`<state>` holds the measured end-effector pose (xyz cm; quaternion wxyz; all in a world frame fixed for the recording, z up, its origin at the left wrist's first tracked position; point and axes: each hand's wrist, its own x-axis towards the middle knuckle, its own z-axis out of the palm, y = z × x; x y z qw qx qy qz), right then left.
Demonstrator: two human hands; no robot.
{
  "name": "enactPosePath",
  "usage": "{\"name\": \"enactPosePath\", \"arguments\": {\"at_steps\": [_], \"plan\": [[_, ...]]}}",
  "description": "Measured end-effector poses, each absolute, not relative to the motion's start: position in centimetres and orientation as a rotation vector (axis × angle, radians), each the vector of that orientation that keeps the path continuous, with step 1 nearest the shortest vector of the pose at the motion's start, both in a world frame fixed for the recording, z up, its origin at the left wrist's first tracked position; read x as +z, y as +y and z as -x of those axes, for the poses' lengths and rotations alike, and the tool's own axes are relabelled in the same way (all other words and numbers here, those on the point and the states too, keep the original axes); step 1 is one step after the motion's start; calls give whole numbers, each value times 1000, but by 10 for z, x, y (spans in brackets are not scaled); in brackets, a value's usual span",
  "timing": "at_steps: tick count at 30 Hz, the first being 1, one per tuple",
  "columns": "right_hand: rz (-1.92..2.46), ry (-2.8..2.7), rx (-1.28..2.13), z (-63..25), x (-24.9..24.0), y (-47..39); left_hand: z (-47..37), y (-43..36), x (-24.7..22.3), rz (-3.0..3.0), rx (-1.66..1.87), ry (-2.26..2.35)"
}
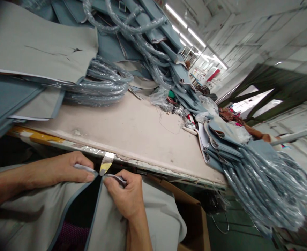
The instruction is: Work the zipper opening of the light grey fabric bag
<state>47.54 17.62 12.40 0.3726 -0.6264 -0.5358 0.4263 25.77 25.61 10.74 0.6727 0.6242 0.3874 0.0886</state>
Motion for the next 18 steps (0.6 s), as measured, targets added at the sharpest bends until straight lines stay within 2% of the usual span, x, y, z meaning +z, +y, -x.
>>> {"name": "enactPosePath", "arguments": {"at_steps": [18], "plan": [[1587, -1365, 1101, -475, 127, 182, -265, 258, 102, -1336, 196, 864]]}}
